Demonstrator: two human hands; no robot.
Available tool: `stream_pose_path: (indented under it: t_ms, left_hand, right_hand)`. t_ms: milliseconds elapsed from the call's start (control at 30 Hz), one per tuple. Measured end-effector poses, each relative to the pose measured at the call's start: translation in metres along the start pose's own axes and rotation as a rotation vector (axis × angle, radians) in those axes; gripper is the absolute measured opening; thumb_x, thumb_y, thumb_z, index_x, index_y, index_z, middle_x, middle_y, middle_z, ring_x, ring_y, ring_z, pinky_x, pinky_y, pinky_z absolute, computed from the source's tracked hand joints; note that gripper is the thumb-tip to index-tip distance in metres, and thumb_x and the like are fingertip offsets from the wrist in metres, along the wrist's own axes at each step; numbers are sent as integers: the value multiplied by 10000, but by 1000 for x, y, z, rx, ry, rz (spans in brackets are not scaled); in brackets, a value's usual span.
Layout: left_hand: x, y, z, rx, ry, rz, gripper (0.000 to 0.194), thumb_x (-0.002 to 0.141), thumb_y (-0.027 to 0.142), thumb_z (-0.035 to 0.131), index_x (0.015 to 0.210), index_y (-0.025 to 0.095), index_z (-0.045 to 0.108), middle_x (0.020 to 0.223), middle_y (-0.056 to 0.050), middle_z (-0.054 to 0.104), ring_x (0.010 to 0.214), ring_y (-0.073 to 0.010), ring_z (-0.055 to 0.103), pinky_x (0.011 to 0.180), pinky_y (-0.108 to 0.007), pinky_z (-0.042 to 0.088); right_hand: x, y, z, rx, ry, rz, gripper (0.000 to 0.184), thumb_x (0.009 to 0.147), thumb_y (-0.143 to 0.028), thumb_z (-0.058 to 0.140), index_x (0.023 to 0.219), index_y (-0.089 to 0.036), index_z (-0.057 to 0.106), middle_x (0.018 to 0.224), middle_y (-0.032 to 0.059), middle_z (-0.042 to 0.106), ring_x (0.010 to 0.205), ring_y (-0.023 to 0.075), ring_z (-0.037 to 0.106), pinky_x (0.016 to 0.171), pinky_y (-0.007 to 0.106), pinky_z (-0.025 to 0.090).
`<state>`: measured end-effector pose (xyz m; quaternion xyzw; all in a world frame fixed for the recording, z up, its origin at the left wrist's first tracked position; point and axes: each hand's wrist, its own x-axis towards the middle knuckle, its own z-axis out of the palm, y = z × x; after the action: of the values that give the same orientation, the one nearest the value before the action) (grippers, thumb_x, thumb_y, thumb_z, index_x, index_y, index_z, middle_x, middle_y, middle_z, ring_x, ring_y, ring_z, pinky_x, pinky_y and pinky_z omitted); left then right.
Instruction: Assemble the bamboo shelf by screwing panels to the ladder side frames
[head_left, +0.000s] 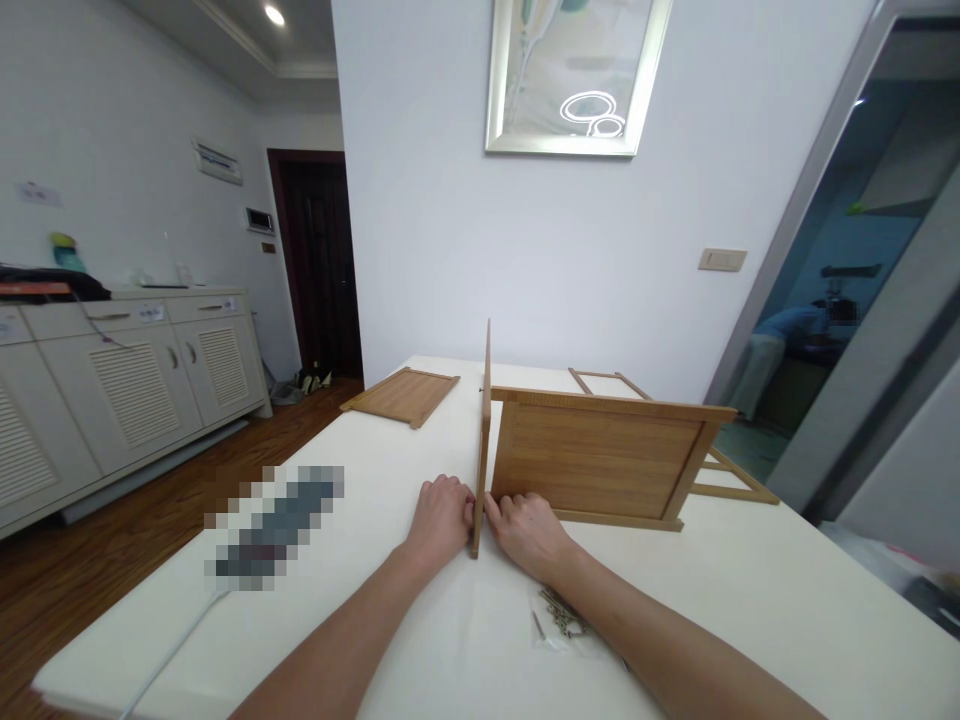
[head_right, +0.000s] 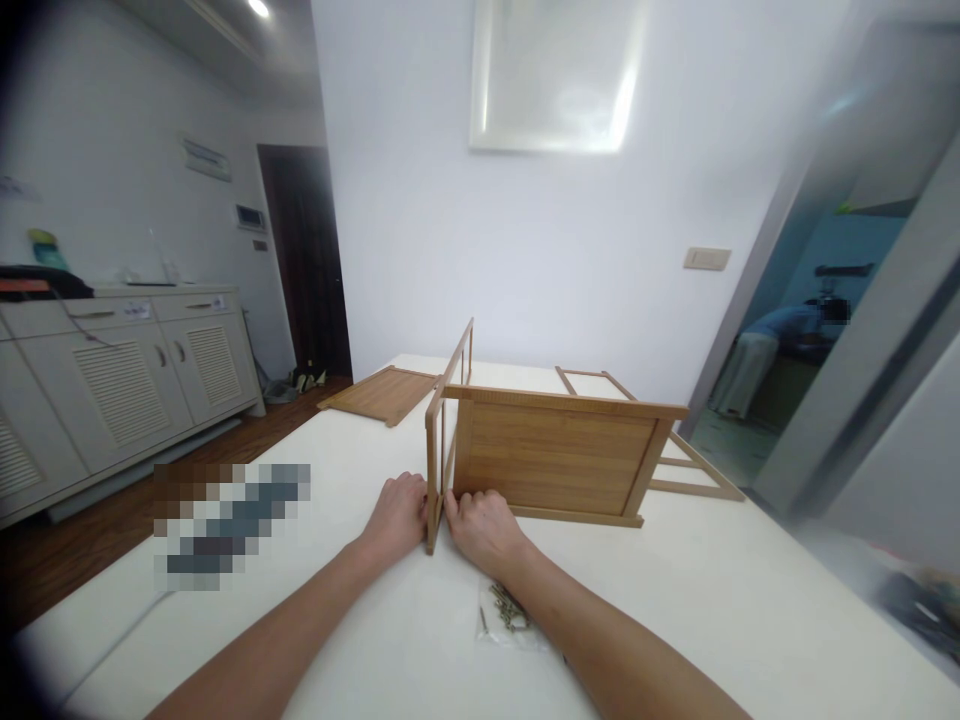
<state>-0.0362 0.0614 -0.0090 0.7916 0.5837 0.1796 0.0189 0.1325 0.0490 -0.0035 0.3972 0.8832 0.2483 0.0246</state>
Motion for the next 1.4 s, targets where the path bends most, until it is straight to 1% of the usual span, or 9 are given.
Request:
stream_pose_path:
  t_ms: [200,500,767,933,1167,1333,1400]
  left_hand:
    - [0,-1,1,-11,-15,-23,282,925,200,425,867,192,700,927,-92,671,974,-255,593,794,-353,390]
    - [1,0,1,-17,-19,-39,268,922,207,440,850,187,697,891,-89,666,948,-247,602,770,-335,399]
    - [0,0,3,-31,3,-34,241,901,186,463,855,185,699,884,-86,668,941,-249,606,761,-339,392]
    - [2,-2,5,-44,13,-25,246,909,190,465,830,190,698,875,-74,672,925,-237,606,755,-331,391]
    - [4,-3,8,-46,25,-37,217,898,188,496,830,185,702,871,-79,668,917,-244,603,762,-340,396]
    - [5,-3,8,-49,27,-47,212,892,172,501,834,187,704,865,-72,672,921,-234,607,765,-332,393]
    - [5,-3,8,-51,26,-48,201,891,176,510,840,191,704,869,-68,673,919,-231,608,764,-328,393]
  right_hand:
    - [0,0,1,6,-6,-3,281,980,-98,326,1209,-95,488,837,124,687,729,220,671,619,312,436]
    - [0,1,3,22,-16,4,317,981,-119,341,1269,-93,470,840,135,695,733,213,685,623,295,447]
    - [2,-1,-2,18,-36,38,396,969,-111,344,1351,-48,428,822,160,703,726,229,697,587,292,453]
    - [2,-1,-3,18,-46,29,361,965,-91,328,1294,-67,475,828,153,704,730,232,701,587,289,458]
    - [1,-1,-2,21,-48,20,320,976,-93,306,1251,-85,469,840,153,700,726,221,694,610,294,466]
    - [1,-1,-1,19,-42,17,316,980,-93,291,1246,-85,462,834,144,693,721,225,686,602,303,460]
    - [1,-1,-1,18,-38,15,298,978,-92,294,1212,-93,479,831,139,689,726,223,685,609,302,458]
